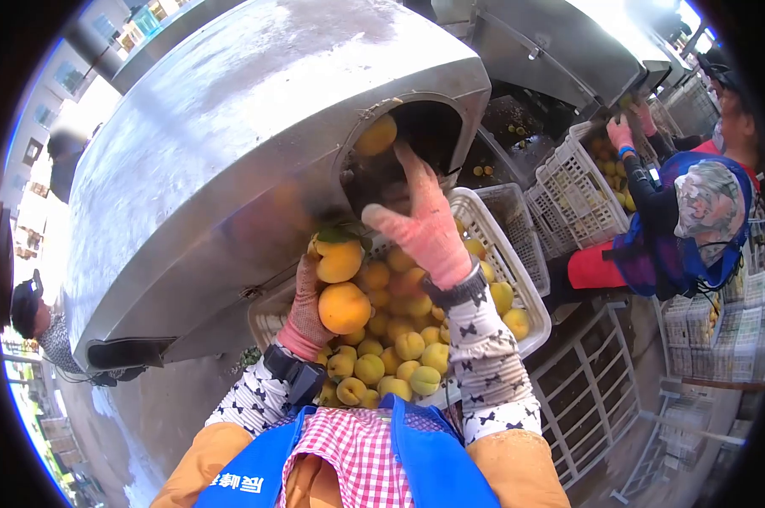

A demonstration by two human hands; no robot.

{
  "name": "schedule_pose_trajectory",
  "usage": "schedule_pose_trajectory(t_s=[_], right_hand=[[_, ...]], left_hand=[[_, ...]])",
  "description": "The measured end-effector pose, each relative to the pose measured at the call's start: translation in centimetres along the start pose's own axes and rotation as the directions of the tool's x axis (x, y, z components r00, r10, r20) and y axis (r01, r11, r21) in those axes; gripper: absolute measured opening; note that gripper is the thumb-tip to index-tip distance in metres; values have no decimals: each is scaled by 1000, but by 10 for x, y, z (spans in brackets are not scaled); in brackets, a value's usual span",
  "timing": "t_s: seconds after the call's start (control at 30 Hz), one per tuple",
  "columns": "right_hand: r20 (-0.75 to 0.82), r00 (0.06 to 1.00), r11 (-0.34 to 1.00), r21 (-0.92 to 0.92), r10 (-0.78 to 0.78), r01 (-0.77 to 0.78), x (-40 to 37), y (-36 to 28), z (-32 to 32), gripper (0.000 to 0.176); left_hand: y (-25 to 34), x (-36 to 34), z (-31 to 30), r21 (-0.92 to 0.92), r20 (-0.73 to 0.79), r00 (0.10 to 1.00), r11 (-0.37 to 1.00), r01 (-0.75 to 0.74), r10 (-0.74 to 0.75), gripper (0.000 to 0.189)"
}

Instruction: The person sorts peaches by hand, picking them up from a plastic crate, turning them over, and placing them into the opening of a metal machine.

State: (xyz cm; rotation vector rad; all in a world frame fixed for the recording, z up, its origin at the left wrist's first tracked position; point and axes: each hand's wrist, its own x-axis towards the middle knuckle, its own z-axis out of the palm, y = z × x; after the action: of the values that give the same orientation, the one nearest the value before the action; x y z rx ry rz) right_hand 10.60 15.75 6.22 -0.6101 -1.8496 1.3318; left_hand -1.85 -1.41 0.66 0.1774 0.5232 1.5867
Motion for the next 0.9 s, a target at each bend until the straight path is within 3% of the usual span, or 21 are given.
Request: schedule_pose_trajectory(t_s=[0.07, 0.1, 0.13, 0.2, 0.27, 0.33, 0.37, 0.4, 0.47, 0.53, 0.63, 0.67, 0.7, 0.73, 0.77, 0.8, 0.87, 0.9], right_hand=[[285, 958, 987, -142, -28, 71, -20, -7, -15, 101], [344, 939, 990, -128, -11, 59, -27, -13, -15, 101], [366, 930, 996, -71, -29, 59, -33, -10, -12, 96], [384, 923, 987, -157, 22, 41, -40, -12, -3, 89], [340, 940, 980, -190, 11, 57, -34, -17, -3, 81], [43, 996, 985, -155, 81, -74, -26, 0, -2, 70], [-59, 998, 958, -284, 30, -46, -18, 18, 0, 75], [-60, 998, 957, -288, 25, -41, -10, 35, 2, 75], [-92, 981, 763, -643, -171, 72, 3, 60, 2, 79], [-94, 983, 767, -639, -159, 63, 15, 65, 7, 82], [-108, 989, 650, -760, -100, -17, 46, 84, 19, 81], [-38, 994, 560, -828, -100, 25, 69, 98, 21, 78], [34, 995, 467, -881, -91, 73, 73, 107, 23, 75], [38, 996, 470, -880, -80, 71, 61, 90, 19, 75], [-15, 994, 780, -621, -106, 73, 43, 50, 9, 78], [-73, 990, 960, -261, -123, 101, 31, 16, 1, 82], [29, 1000, 981, -192, 11, -5, -12, -13, -6, 85], [156, 988, 970, -239, 4, 34, -32, -15, -8, 85]], left_hand=[[11, -3, 41, 188, 99, 995, 982, -9, -10, 74], [10, -1, 35, 289, -39, 999, 957, -4, 16, 74], [10, 0, 31, 289, -39, 999, 957, -6, 18, 74], [11, 5, 28, 359, 0, 993, 927, 107, -115, 76], [13, 8, 31, 346, -25, 996, 934, 94, -91, 75], [13, 12, 18, 292, 6, 988, 945, 146, -155, 74], [11, 13, 18, 307, -152, 982, 939, 156, -113, 71], [10, 12, 16, 308, -145, 983, 939, 153, -112, 71], [4, 7, 5, 268, -227, 971, 954, 136, -75, 68], [0, 4, -8, 308, -269, 963, 945, 108, -23, 68], [-7, -5, -28, 54, -218, 968, 989, 137, -122, 62], [-10, -3, -29, 46, -233, 963, 987, 153, -139, 62], [-15, -2, -29, 148, -241, 970, 986, 77, -39, 55], [-21, -1, -31, 250, -231, 970, 968, -11, 71, 50], [-34, -1, -46, 818, -12, 937, 542, -191, 349, 36], [-30, 3, -45, 818, -10, 932, 539, -201, 362, 36], [-20, 8, -41, 340, -64, 989, 935, -107, 136, 32], [-17, 6, -38, 337, -71, 988, 935, -108, 140, 32]])
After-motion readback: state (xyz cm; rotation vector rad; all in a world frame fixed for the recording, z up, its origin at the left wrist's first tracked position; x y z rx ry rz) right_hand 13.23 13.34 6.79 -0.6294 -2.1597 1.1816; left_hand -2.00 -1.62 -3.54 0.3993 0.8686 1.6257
